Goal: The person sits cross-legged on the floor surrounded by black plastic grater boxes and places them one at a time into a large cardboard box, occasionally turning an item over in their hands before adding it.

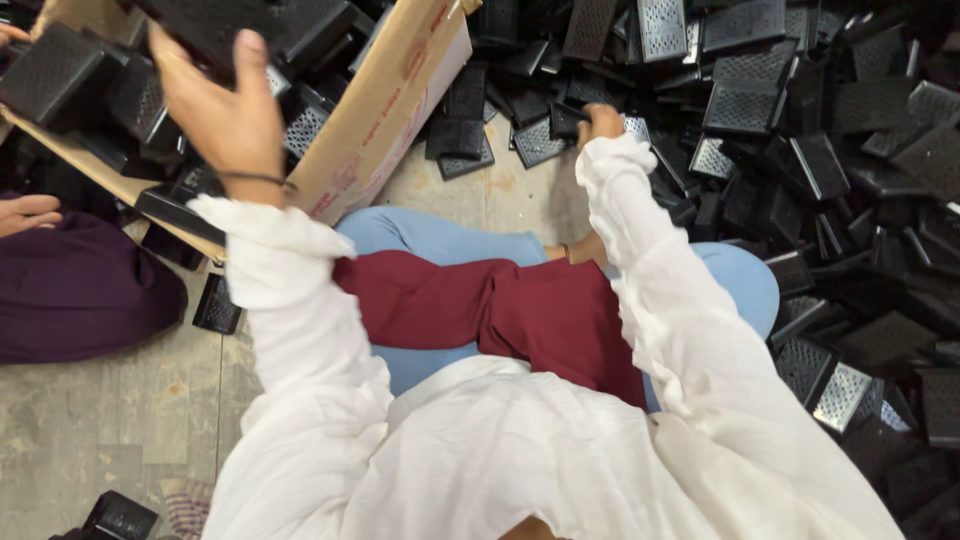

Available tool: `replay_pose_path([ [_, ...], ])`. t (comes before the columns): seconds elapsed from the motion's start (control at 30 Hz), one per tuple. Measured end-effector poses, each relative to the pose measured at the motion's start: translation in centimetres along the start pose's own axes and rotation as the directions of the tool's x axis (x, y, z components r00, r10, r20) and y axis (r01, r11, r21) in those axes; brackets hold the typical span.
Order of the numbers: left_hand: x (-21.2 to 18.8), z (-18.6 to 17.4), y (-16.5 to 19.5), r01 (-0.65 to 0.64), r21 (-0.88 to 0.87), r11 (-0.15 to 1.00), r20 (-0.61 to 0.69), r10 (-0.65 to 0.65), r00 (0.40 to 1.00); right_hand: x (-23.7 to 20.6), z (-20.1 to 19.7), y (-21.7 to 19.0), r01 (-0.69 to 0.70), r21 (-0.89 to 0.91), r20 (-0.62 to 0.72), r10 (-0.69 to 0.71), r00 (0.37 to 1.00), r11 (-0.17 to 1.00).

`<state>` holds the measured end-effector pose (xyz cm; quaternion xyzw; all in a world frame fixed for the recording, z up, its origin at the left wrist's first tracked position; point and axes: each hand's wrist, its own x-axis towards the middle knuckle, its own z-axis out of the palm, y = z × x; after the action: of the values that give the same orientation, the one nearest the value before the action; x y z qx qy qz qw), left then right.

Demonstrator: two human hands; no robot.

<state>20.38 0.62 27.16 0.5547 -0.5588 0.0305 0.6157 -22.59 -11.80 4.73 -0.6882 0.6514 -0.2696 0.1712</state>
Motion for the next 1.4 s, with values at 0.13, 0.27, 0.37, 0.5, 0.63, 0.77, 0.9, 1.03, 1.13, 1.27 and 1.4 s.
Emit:
replay_pose_path([
  [0.13,0.3,-1.1,1.0,-0.18,0.314,0.932,-0.052,0.206,0.977,2.5,0.6,2.0,-0.089,-0.374,0.001,0.096,0.995,0.923],
  [0.27,-9.4,5.0,4.0,0.159,-0.476,0.865,0.12,-0.115,0.986,2.0,0.8,2.4,-0.159,-0.462,0.1,0.23,0.968,0.873],
  [0.37,-18.2,13.1,3.4,0.53,-0.46,0.713,0.421,-0.35,0.837,-1.1,2.2,0.7,-0.169,-0.449,0.237,0.299,0.924,0.877],
  [0.5,-24.9,19.7,-2.1,0.887,-0.392,0.242,0.613,-0.651,0.449,-7.1,5.5,-3.6,0.124,0.356,0.308,-0.241,0.92,0.926],
  [0.63,-25.7,20.4,-6.4,0.733,-0.668,-0.129,0.612,-0.656,0.441,-6.4,6.0,-5.4,-0.171,0.596,0.514,-0.21,0.832,0.784],
  [0.77,-25.1,19.3,-8.6,0.724,-0.655,-0.217,0.572,-0.768,0.287,-0.3,3.3,-2.8,0.029,0.131,0.05,-0.036,0.998,0.991],
  [0.9,-26.0,20.0,-9.7,0.699,-0.666,-0.261,0.614,-0.724,0.314,0.8,2.7,-0.8,0.064,-0.372,0.215,0.018,0.976,0.926],
  [1.03,-26.3,20.7,-9.7,0.742,-0.631,-0.227,0.659,-0.662,0.358,-2.8,5.0,-1.0,-0.019,-0.474,0.342,0.204,0.917,0.88],
  [1.13,-25.8,20.4,-9.0,0.845,-0.517,-0.133,0.709,-0.619,0.336,-5.0,5.2,-1.7,-0.069,-0.408,0.402,0.246,0.882,0.91],
  [1.27,-23.6,18.7,-5.8,0.925,-0.299,-0.235,0.797,-0.594,0.107,-6.6,2.4,-1.8,-0.261,0.226,0.466,0.131,0.875,0.939],
  [1.4,-22.9,17.5,-1.7,0.951,-0.233,-0.203,0.915,-0.377,0.143,-9.1,0.3,-2.5,-0.46,0.803,0.517,-0.061,0.854,0.38],
])
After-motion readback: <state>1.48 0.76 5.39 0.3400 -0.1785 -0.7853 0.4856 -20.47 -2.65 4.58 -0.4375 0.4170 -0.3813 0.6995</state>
